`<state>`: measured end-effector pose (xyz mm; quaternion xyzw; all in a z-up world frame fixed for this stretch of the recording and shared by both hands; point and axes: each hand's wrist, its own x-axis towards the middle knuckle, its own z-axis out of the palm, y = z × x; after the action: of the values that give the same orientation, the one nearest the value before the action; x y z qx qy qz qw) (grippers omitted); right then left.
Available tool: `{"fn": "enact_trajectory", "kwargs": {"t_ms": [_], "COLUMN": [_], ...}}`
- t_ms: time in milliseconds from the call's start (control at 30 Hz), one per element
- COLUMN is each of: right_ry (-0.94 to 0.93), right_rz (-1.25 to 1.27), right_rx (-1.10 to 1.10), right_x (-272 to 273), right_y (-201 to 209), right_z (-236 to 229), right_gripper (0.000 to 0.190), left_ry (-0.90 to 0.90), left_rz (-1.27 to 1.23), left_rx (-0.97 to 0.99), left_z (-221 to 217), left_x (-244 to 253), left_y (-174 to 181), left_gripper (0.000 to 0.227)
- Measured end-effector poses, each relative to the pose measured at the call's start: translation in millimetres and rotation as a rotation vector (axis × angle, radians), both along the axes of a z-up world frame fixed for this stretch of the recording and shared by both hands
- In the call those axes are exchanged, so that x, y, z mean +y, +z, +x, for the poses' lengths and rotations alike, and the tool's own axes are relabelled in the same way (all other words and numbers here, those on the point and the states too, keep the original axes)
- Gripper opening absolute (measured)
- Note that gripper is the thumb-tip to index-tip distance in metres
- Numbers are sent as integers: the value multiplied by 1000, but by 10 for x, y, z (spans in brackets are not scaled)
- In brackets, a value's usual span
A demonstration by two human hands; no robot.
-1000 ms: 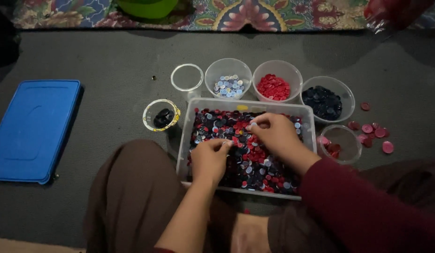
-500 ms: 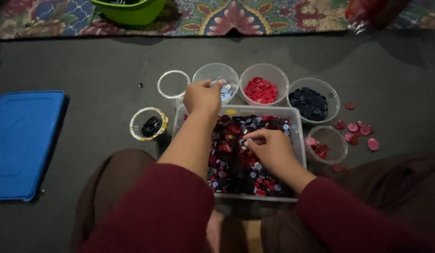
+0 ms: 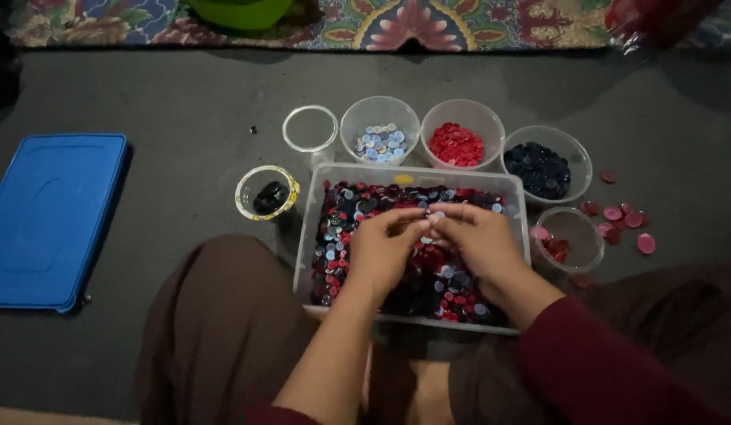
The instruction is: Sorting various colored buttons from a large container into smaller separate containers based on color.
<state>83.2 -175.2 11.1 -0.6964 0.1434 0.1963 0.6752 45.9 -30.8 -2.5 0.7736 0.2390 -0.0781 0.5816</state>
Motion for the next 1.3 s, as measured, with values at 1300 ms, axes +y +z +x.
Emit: {"fn": "enact_trajectory", "kwargs": {"t_ms": [1300], "right_ry": [250], "right_rz": [-836], "right_rx": [-284], "right_x": [-203], "right_y": [-574], "right_z": [541], "right_gripper": [21], "left_ry": [-116], "left_rz": [472], "left_rx": [50], "left_z": [31], "left_x": [208], "left_y": [182], "left_gripper": [22]}}
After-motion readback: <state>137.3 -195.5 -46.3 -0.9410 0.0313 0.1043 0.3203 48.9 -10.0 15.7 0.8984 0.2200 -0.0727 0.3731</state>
